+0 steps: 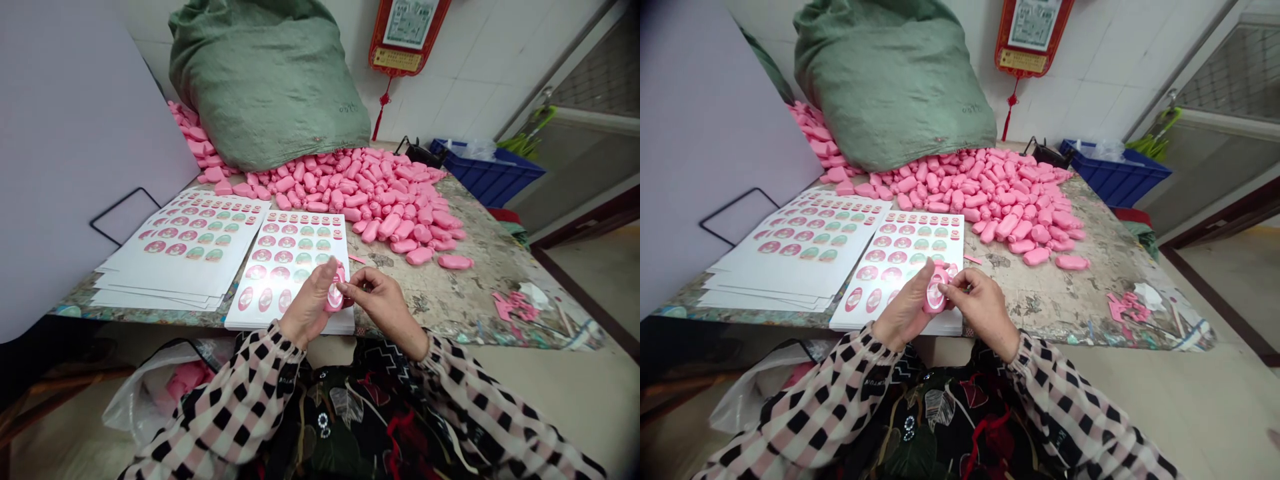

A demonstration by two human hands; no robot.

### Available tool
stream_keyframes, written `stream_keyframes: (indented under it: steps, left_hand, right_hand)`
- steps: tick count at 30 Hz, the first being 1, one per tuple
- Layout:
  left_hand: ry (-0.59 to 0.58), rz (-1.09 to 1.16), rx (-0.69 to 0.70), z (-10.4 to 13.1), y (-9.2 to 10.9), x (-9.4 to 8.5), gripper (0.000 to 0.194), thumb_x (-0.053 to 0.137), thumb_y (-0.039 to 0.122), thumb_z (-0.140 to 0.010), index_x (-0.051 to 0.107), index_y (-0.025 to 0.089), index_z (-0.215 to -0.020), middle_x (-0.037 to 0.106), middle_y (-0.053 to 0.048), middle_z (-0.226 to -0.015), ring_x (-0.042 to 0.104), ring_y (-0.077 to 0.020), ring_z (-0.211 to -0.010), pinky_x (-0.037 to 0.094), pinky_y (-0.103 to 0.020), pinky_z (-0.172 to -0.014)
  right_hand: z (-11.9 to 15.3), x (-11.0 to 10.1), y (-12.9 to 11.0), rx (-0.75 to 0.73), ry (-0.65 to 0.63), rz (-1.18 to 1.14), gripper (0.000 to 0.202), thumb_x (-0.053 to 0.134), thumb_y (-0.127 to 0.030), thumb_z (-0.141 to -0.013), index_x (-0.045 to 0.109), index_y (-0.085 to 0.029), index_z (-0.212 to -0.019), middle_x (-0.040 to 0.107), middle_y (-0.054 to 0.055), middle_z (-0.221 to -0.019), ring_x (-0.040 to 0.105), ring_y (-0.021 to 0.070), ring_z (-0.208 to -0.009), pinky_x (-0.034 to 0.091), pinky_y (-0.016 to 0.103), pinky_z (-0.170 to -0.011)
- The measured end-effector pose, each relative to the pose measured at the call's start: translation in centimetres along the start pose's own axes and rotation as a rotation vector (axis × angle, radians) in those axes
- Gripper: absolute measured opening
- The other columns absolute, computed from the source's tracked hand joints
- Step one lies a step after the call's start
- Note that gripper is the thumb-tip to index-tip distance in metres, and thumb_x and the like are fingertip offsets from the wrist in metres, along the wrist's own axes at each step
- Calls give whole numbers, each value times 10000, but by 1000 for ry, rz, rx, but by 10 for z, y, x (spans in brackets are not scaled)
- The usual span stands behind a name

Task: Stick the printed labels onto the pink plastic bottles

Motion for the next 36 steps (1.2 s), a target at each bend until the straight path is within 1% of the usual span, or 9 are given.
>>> stream_keyframes:
  steps: [3,10,15,18,22,25,28,33,36]
  left_hand:
    - [47,-105,52,1,1,-1,319,640,434,-727,515,193,-893,502,28,-772,515,-78,-619,447,-209,-546]
    - [60,-361,157,-2,-3,-7,293,541,473,-785,500,208,-904,479,52,-607,487,-82,-466,349,-174,-370]
    - [150,-371,233,-4,10,-13,312,518,497,-792,475,222,-932,476,69,-577,489,-82,-415,333,-170,-341]
    - [137,-274,215,-4,18,-11,356,527,511,-785,470,224,-987,514,56,-602,512,-95,-426,353,-182,-349]
    - [33,-75,36,-4,5,3,469,470,594,-781,528,172,-978,585,-9,-678,559,-113,-488,412,-211,-401]
    - [13,19,-25,-3,-8,10,495,436,603,-796,565,148,-942,613,-41,-704,584,-133,-546,403,-206,-400]
    - [53,65,-47,-4,-15,7,449,449,561,-814,569,147,-937,625,-46,-710,593,-139,-572,393,-197,-406]
    - [138,123,-30,-5,-13,-3,393,490,528,-810,557,150,-889,581,-7,-640,572,-112,-529,439,-204,-472]
    - [131,90,-40,-3,-15,-1,391,476,536,-814,539,153,-861,568,1,-623,548,-99,-493,426,-197,-450]
  right_hand:
    - [-1,0,1,13,-17,11,307,604,-505,-735,570,-201,-704,647,5,-621,595,154,-599,452,283,-603]
    - [3,2,-6,-34,-148,167,248,523,-446,-820,581,-212,-759,651,-15,-675,569,132,-615,398,249,-604]
    - [-1,-25,-3,-46,-22,375,236,549,-449,-799,597,-219,-777,594,-20,-645,512,133,-608,349,247,-576]
    - [-7,-38,2,2,89,221,261,566,-456,-779,562,-197,-749,546,-20,-652,469,118,-593,351,242,-555]
    - [-12,-25,-4,46,194,-73,385,672,-465,-676,510,-210,-915,520,-30,-719,479,111,-610,394,236,-539]
    - [-10,0,-2,151,165,-229,590,730,-442,-612,430,-246,-1082,498,-52,-711,465,91,-501,390,225,-441]
    - [0,19,7,248,104,-369,653,744,-423,-598,379,-260,-1115,505,-54,-742,447,77,-453,387,221,-395]
    - [18,30,16,266,59,-451,611,792,-336,-543,444,-234,-1034,533,-40,-801,526,96,-656,471,233,-608]
    - [19,27,13,261,108,-503,603,777,-343,-568,424,-242,-1046,519,-54,-767,514,84,-590,461,213,-535]
Point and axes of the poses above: each hand's wrist, its own z-axis away from the middle knuckle, its own x-axis out of the palm, y = z × x, the point moved 4 cm from there along -z, towards the middle knuckle
